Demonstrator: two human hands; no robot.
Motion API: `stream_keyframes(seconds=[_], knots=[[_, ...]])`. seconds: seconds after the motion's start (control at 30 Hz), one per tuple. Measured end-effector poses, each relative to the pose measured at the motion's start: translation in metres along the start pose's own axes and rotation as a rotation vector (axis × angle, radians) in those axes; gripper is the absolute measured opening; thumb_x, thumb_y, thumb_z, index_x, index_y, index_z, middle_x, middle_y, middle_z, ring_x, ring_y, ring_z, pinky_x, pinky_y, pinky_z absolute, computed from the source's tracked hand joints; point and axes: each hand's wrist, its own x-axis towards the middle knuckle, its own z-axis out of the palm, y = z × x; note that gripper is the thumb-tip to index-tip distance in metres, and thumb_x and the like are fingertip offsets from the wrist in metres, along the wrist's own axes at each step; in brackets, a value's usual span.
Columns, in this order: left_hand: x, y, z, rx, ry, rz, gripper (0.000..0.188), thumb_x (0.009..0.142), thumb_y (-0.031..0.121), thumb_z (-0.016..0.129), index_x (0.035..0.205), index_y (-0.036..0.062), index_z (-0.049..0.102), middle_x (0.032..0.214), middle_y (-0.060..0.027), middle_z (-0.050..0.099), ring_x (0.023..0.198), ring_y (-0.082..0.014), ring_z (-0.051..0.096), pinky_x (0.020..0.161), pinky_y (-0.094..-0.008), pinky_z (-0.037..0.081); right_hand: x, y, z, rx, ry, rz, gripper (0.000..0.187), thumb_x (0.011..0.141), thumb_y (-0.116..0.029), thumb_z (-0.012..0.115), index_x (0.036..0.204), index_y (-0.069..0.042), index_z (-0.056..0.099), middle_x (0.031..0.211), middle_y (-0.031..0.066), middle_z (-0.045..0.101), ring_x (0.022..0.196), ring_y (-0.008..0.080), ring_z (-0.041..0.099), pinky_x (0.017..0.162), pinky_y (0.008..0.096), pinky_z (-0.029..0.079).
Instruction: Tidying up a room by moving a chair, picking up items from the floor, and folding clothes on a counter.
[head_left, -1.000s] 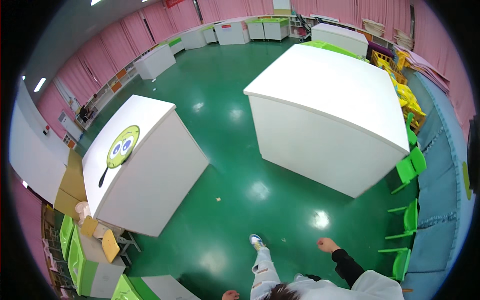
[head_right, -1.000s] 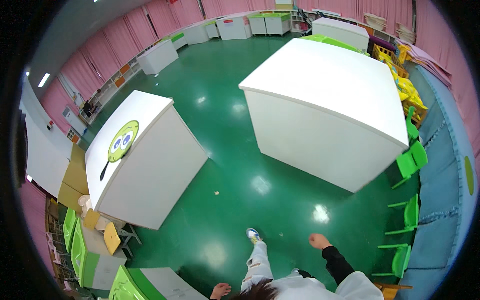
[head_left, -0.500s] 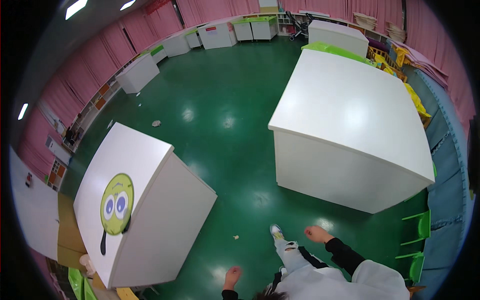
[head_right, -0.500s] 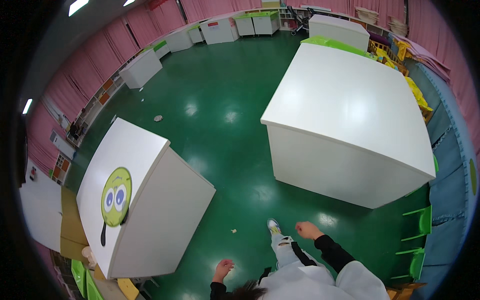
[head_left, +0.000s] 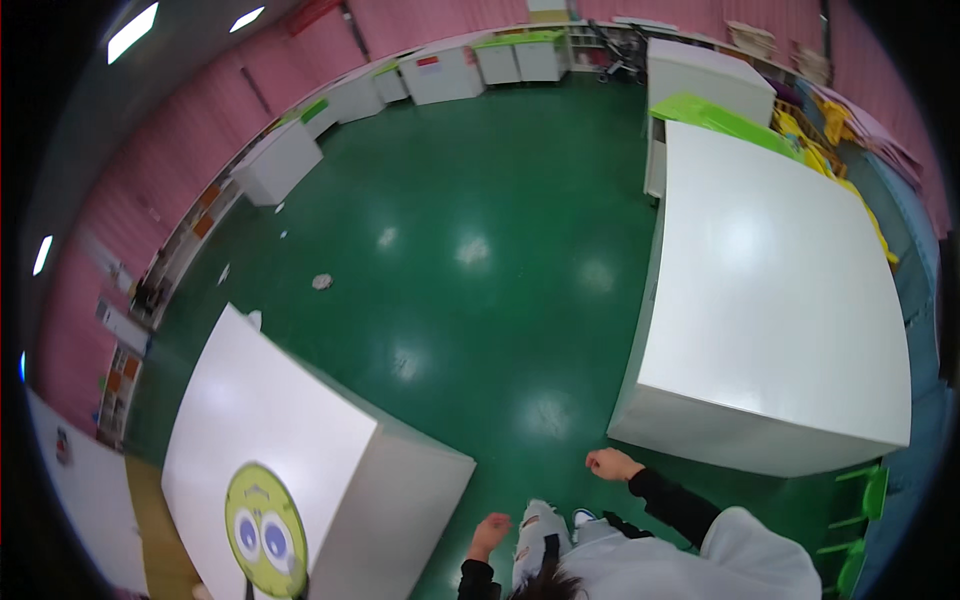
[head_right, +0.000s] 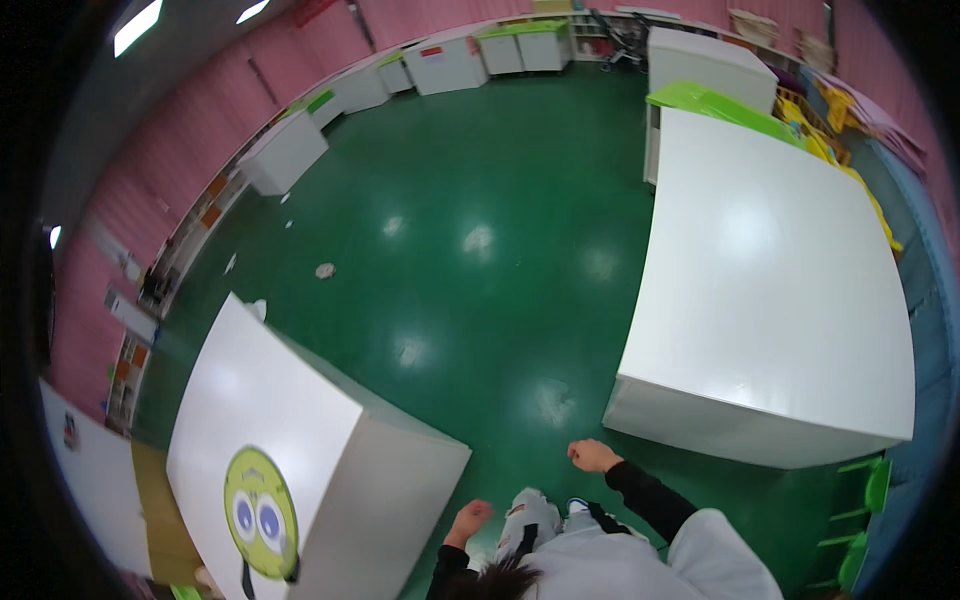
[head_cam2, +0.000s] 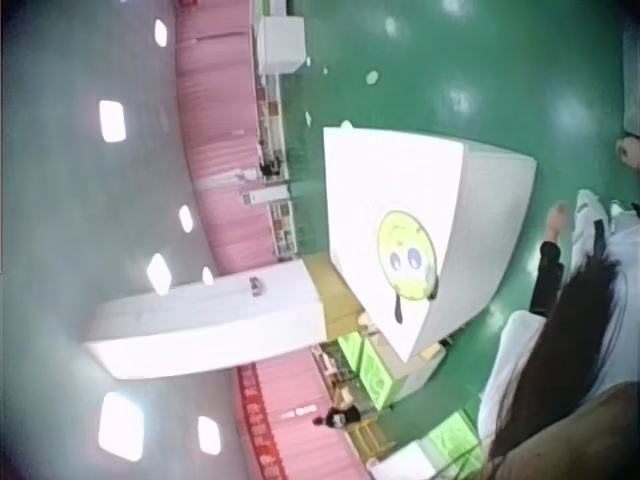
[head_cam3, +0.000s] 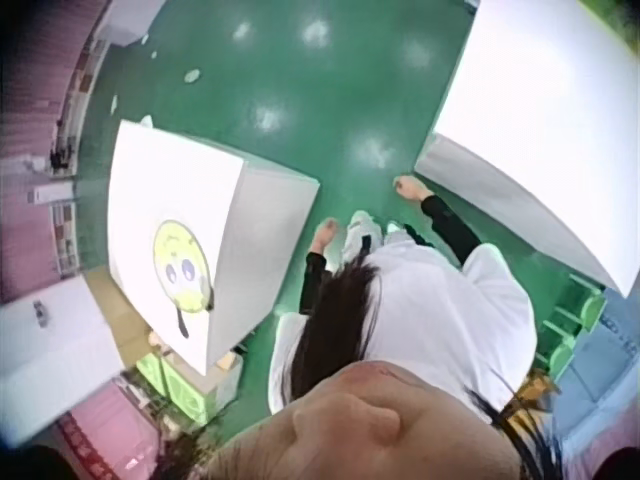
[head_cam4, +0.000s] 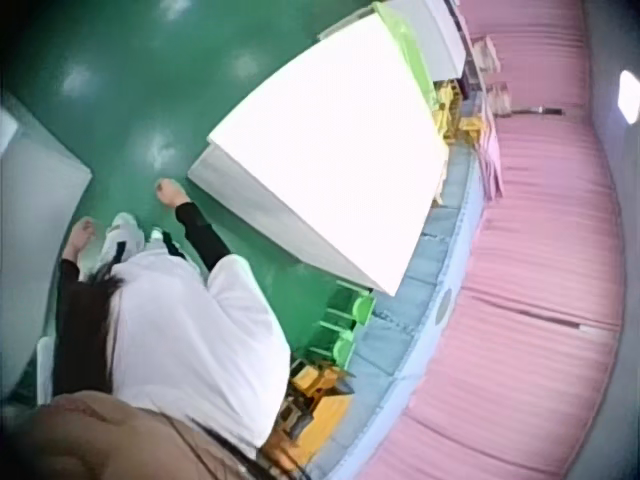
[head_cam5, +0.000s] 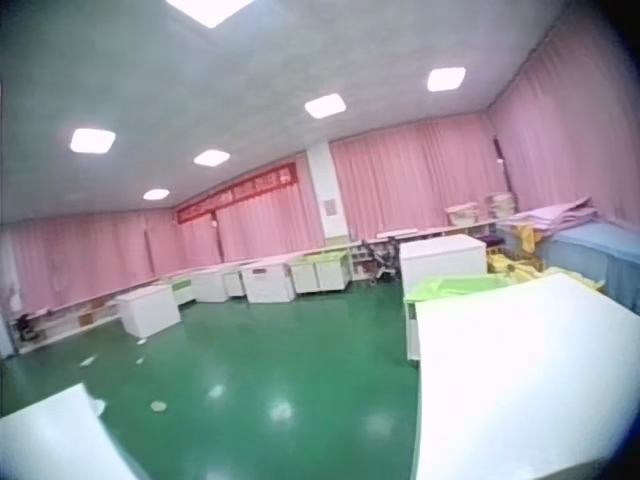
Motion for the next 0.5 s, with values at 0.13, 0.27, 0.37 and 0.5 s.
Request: stream_keyframes(seconds=[0.13, 0.27, 0.37, 0.5], knots=[[0.108, -0.025, -0.085, 0.095, -0.007, 0.184, 0.022, 0.078, 0.021, 0.054, 0.092, 0.0046, 0.057, 0.083, -0.0090, 0.062, 0.077, -0.0180, 0.060, 0.070, -0.0310, 0.047, 0.142, -0.042, -0.016, -0.170, -0.146, -0.052, 0.016, 0.070, -0.016, 0.049, 0.079, -0.005, 0.056, 0.082, 0.0164, 0.059, 0.076, 0.0340, 0.056, 0.064, 0.0432, 0.044], [0.207, 0.047, -0.124, -0.080, -0.189, 0.074, 0.015, 0.084, 0.014, 0.049, 0.094, 0.0047, 0.054, 0.083, -0.0070, 0.060, 0.075, -0.0154, 0.058, 0.065, -0.0275, 0.045, 0.235, -0.097, -0.087, -0.324, -0.059, 0.071, 0.015, 0.068, -0.012, 0.051, 0.076, -0.003, 0.061, 0.077, 0.0194, 0.061, 0.072, 0.0344, 0.061, 0.057, 0.0440, 0.048], [0.248, 0.091, -0.155, -0.008, -0.250, 0.053, 0.015, 0.085, 0.015, 0.050, 0.094, 0.0048, 0.053, 0.085, -0.0059, 0.061, 0.072, -0.0146, 0.057, 0.061, -0.0255, 0.044, 0.297, -0.116, -0.120, -0.294, 0.086, 0.105, 0.015, 0.070, -0.011, 0.051, 0.075, -0.006, 0.064, 0.078, 0.0157, 0.063, 0.074, 0.0325, 0.061, 0.060, 0.0426, 0.049], [0.279, 0.106, -0.215, -0.090, -0.306, -0.041, 0.014, 0.084, 0.014, 0.050, 0.096, 0.0072, 0.053, 0.085, -0.0041, 0.060, 0.068, -0.0127, 0.056, 0.058, -0.0235, 0.042, 0.394, -0.133, -0.124, -0.415, -0.132, 0.362, 0.019, 0.077, -0.014, 0.048, 0.084, -0.010, 0.066, 0.080, 0.0077, 0.064, 0.076, 0.0233, 0.061, 0.058, 0.0404, 0.046]])
